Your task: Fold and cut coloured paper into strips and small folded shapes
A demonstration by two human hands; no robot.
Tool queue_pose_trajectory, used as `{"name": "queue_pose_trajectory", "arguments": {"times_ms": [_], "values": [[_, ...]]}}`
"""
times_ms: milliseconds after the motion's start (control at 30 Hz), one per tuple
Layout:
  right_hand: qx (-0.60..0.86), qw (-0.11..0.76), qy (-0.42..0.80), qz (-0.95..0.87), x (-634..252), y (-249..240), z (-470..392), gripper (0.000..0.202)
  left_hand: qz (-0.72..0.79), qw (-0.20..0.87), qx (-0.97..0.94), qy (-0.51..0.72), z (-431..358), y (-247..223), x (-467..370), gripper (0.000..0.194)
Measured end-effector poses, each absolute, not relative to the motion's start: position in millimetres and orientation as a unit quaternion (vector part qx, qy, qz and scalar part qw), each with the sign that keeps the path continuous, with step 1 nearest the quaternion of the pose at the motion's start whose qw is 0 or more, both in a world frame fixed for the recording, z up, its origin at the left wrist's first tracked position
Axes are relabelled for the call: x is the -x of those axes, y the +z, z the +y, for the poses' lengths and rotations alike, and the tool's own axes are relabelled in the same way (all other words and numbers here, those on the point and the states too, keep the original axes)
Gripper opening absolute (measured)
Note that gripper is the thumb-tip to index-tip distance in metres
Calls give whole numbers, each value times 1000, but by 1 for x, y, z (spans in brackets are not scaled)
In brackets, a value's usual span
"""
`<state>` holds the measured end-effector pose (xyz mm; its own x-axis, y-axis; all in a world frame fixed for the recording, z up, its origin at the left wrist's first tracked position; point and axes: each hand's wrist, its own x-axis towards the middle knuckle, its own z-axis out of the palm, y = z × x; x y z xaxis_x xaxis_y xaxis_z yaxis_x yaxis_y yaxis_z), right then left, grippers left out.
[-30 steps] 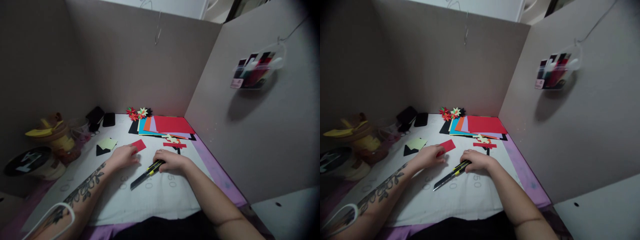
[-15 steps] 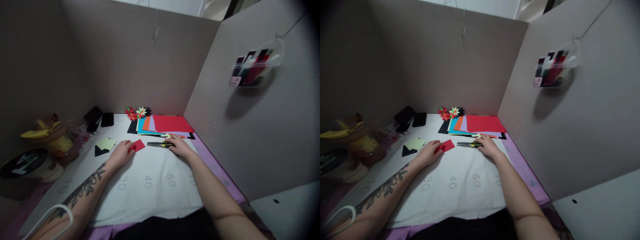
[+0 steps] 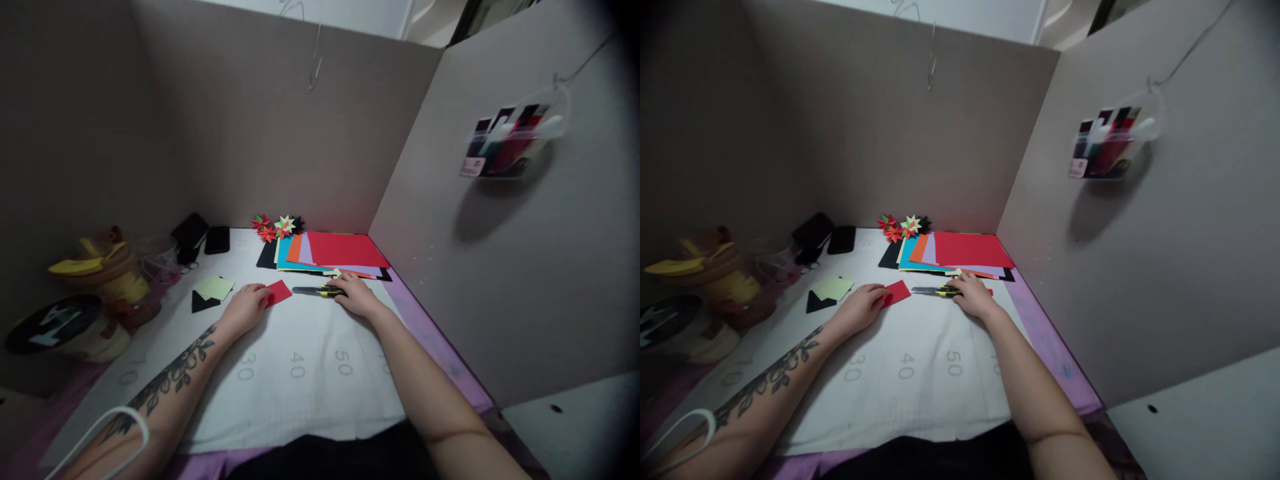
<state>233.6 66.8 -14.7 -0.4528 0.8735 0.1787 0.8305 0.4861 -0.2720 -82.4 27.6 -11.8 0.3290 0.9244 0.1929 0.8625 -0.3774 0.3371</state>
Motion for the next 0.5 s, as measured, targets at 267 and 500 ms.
{"name": "queue_pose_trajectory", "arguments": {"times_ms": [267, 500], "values": [[499, 153, 77, -849, -232, -16, 67, 42, 545, 86, -817, 168, 27, -13, 81, 35], [510, 150, 74, -844, -232, -16, 67, 42, 538, 73, -822, 172, 27, -15, 82, 36]]}}
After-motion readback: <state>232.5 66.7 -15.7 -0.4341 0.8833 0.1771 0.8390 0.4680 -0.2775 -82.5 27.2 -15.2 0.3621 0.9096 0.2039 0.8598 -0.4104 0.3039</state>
